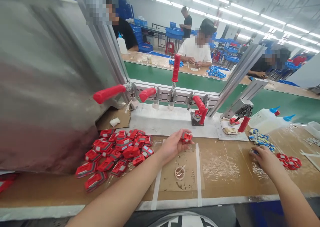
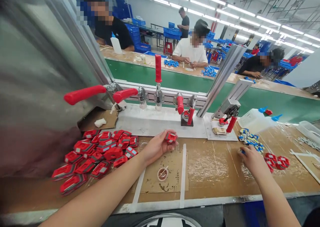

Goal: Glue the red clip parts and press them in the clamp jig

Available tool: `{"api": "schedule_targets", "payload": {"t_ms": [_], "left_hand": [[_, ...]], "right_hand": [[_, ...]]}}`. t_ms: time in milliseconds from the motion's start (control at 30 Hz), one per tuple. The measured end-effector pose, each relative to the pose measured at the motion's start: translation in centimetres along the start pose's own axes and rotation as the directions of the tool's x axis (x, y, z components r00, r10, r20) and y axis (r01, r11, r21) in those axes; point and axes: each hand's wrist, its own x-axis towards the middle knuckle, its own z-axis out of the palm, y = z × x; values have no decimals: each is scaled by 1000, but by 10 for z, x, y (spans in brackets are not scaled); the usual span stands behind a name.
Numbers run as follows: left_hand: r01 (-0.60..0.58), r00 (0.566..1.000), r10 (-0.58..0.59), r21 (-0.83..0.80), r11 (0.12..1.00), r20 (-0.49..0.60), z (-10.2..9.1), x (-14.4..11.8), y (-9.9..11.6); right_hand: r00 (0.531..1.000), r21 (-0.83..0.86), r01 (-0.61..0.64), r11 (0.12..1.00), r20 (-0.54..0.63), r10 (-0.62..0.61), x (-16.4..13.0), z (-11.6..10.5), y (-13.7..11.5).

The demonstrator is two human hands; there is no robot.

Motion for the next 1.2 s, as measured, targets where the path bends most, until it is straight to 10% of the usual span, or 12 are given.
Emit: {"api": "schedule_targets", "payload": {"t_ms": [233, 367, 700, 967, 1100, 1200], "left_hand": [[58, 998, -59, 42, 997, 27, 0, -1, 0], [64, 997, -66, 56, 996, 36, 1, -3, -4], [-25, 987, 49, 159, 987, -150, 0, 2, -5], [-70, 944, 241, 573, 817, -228, 32, 0, -10], [-139, 966, 257, 781, 609, -28, 42, -6, -3], [-224, 966, 219, 857, 463, 135, 43, -6, 4]], "right_hand": [[845, 488, 535, 690, -309, -437, -30, -4, -191], [761, 549, 639, 538, -350, -546, -23, 8, -256], [702, 446, 712, 543, -431, -567, -12, 44, -267], [853, 600, 510, 616, -443, -275, -36, 58, -274], [993, 955, 111, 274, -119, 12, -35, 56, -270], [975, 973, -197, -123, 208, 81, -33, 60, -265]]}}
